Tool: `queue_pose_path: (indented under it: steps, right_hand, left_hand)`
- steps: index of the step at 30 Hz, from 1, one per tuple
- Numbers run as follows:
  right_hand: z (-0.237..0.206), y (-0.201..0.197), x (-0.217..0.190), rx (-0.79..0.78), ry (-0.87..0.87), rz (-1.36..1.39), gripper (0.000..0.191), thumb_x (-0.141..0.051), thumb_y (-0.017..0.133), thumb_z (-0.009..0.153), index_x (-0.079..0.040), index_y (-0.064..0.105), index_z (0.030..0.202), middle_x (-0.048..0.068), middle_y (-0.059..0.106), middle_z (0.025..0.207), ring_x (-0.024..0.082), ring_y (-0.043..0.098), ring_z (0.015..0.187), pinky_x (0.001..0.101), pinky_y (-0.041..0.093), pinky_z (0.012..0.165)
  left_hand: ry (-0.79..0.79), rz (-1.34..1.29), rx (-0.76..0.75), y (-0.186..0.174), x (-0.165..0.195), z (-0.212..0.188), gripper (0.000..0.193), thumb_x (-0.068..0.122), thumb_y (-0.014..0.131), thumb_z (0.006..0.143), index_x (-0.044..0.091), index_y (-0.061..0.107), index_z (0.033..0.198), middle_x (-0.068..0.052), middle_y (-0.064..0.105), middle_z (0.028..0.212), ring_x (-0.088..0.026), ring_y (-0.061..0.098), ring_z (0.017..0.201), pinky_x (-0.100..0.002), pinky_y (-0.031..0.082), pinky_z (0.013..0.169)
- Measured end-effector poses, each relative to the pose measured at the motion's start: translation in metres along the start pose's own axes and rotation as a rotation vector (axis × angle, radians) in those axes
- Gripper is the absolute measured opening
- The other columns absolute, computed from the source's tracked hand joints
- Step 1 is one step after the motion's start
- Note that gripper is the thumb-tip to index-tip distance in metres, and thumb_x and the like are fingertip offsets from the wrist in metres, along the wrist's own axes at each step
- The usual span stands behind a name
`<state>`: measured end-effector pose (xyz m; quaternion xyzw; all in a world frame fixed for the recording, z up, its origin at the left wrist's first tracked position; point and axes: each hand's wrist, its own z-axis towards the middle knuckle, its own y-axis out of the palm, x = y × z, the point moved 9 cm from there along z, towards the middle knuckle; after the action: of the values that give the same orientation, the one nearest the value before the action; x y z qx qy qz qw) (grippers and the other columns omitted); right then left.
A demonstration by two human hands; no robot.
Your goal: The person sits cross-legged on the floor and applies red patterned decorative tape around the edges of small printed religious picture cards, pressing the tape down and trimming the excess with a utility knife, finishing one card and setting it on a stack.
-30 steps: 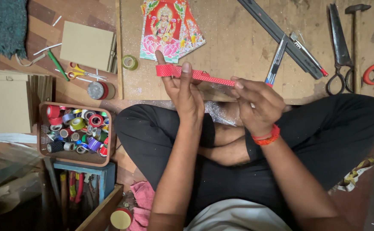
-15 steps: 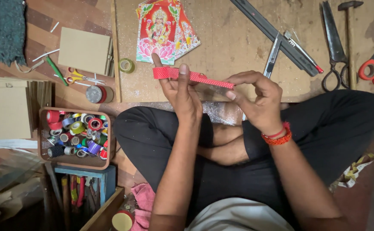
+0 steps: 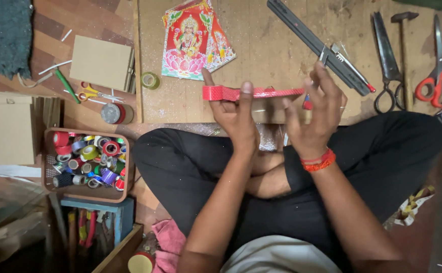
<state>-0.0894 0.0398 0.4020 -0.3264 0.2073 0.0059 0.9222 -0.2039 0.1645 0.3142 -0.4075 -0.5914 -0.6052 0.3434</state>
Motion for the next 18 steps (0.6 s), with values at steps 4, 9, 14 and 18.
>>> queue_pose_path:
  steps: [4,9,14,18]
  right_hand:
    - [0.011,0.016,-0.034,-0.208,-0.242,-0.122,0.046,-0.008,0.078,0.084,-0.020,0.072,0.128,0.015,0.043,0.154,0.036,0.060,0.130,0.0498,0.040,0.110]
    - [0.028,0.031,-0.036,-0.354,-0.189,-0.009,0.036,-0.009,0.080,0.090,-0.014,0.073,0.125,0.017,0.045,0.161,0.024,0.069,0.116,0.0412,0.047,0.098]
    - [0.031,0.033,-0.031,-0.513,-0.104,-0.018,0.027,-0.004,0.078,0.082,-0.007,0.073,0.109,0.012,0.052,0.157,0.024,0.071,0.103,0.0392,0.049,0.086]
    - [0.037,0.037,-0.038,-0.551,-0.080,0.089,0.025,-0.005,0.075,0.087,-0.007,0.070,0.111,0.014,0.050,0.159,0.029,0.064,0.122,0.0427,0.047,0.102]
  left_hand:
    - [-0.030,-0.166,-0.044,0.003,-0.006,-0.001,0.090,0.007,0.074,0.096,0.007,0.021,0.170,0.003,0.051,0.095,-0.004,0.045,0.076,-0.019,0.040,0.065]
    - [-0.002,-0.155,-0.183,-0.010,-0.009,-0.007,0.092,0.020,0.068,0.101,0.006,0.010,0.171,-0.003,0.057,0.125,-0.011,0.054,0.099,-0.026,0.047,0.091]
    - [-0.019,-0.112,-0.232,-0.015,-0.025,-0.013,0.106,0.019,0.073,0.100,0.010,-0.004,0.172,-0.008,0.048,0.134,-0.016,0.054,0.105,-0.033,0.046,0.101]
    - [0.025,-0.090,-0.228,-0.018,-0.027,-0.014,0.106,0.023,0.073,0.096,0.008,-0.006,0.166,0.000,0.036,0.153,-0.016,0.054,0.113,-0.033,0.043,0.111]
